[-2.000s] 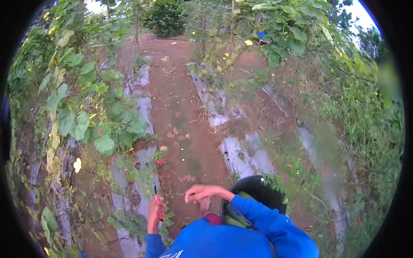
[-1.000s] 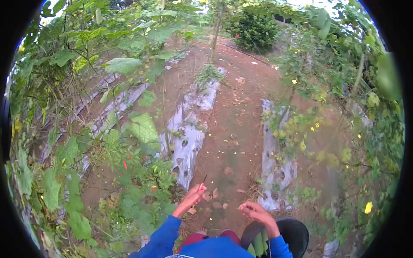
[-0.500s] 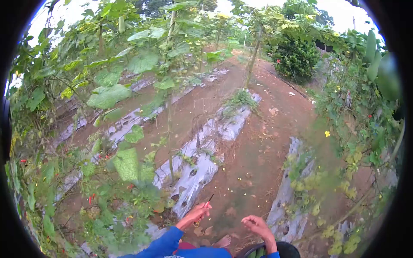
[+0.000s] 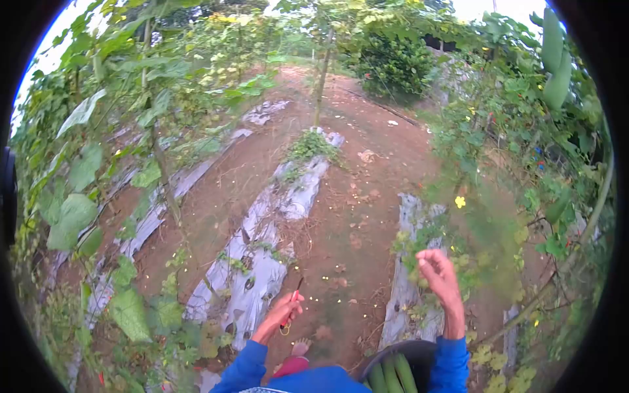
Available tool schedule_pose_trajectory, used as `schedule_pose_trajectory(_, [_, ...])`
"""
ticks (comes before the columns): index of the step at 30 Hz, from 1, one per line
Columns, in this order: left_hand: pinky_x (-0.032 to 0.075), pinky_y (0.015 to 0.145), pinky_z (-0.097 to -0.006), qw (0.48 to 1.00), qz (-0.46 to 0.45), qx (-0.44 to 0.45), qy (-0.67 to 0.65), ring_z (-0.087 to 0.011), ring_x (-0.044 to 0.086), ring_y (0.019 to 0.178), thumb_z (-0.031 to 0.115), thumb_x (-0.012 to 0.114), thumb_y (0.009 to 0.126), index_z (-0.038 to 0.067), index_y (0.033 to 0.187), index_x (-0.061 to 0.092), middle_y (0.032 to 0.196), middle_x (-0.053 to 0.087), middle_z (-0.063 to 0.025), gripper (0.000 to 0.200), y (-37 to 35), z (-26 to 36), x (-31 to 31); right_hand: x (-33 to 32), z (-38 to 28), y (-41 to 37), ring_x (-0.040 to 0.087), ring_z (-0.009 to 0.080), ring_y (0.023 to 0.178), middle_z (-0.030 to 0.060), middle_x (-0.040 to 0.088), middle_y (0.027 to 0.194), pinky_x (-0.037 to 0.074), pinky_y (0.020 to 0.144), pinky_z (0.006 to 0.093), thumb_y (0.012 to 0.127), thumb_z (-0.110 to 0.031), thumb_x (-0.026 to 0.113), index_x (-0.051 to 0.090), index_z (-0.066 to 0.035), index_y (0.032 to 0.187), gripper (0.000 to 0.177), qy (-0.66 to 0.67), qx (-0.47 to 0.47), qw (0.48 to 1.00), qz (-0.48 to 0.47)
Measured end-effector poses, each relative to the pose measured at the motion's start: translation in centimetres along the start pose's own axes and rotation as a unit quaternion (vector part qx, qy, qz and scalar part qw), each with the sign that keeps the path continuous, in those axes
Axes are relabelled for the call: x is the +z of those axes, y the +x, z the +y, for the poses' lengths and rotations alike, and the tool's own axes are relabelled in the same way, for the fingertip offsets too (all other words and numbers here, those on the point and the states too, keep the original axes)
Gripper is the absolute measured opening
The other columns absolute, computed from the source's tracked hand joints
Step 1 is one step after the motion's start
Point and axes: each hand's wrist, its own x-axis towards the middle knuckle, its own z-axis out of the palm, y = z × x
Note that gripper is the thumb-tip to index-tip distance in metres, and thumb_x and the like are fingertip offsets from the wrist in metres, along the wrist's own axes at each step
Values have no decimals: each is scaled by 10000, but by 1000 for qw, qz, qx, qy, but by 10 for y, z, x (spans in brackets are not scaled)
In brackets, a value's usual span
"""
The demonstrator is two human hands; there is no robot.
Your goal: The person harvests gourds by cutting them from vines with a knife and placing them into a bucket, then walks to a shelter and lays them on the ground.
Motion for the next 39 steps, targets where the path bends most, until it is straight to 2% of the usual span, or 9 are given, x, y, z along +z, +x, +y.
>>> schedule_pose_trajectory(5, [381,476,-228,996,-76,49,-17,-69,489,555,201,514,898,102,1148,539,768,600,-2,270,82,49,-27,-34,-62,29,551,85,922,8,523,1110,516,721,268,926,-131,624,606,-40,1094,192,-71,-105,983,131])
schedule_pose_trajectory(13, [363,499,-221,972,-148,169,74,-52,463,583,265,490,962,98,1106,554,734,531,35,230,117,237,4,-100,-190,71,566,112,961,45,499,1162,560,704,265,897,-167,658,628,-47,1082,222,-257,-286,847,367])
schedule_pose_trajectory(15, [351,530,-222,966,-150,198,64,-44,439,618,330,483,1018,95,1069,564,721,459,74,254,135,259,8,-124,-228,79,574,125,947,81,527,1162,560,726,282,896,-268,660,626,-39,1119,322,-292,-301,806,417])
schedule_pose_trajectory(19, [375,527,-222,932,-116,298,170,-54,471,600,211,494,940,81,1140,565,747,584,1,249,159,279,11,-181,-288,104,573,183,1037,183,570,1199,530,764,295,870,-509,628,591,7,1209,619,-299,-313,800,416])
schedule_pose_trajectory(25, [423,604,-289,884,-158,349,267,-100,525,661,212,499,946,72,1122,589,764,604,-20,242,141,315,22,-232,-339,142,563,218,1058,153,566,1225,510,824,326,781,-696,619,513,30,1326,914,-297,-295,784,459])
schedule_pose_trajectory(28, [434,616,-298,865,-173,364,298,-116,545,672,186,507,938,57,1110,592,749,603,-40,231,139,349,29,-265,-351,157,513,369,1241,235,444,1398,440,984,511,742,-772,594,336,9,1470,1098,-319,-196,813,445])
schedule_pose_trajectory(34, [456,633,-314,800,-142,482,327,-151,581,676,155,523,925,42,1092,598,719,591,-69,215,137,416,74,-417,-358,181,613,243,925,138,632,986,498,732,431,844,-492,644,659,-2,982,510,-51,-193,946,255])
schedule_pose_trajectory(37, [443,576,-357,753,-124,552,337,-202,570,597,117,547,930,20,1060,579,673,570,-119,165,124,452,108,-198,-363,163,641,213,807,126,660,943,507,625,380,827,-630,624,625,2,1089,684,-357,-192,758,511])
schedule_pose_trajectory(39, [437,600,-314,724,-88,583,358,-137,551,638,172,520,939,37,1042,603,661,542,-49,189,110,487,138,-217,-354,163,628,193,752,118,655,932,503,582,324,841,-621,623,614,11,1145,701,-344,-234,771,482])
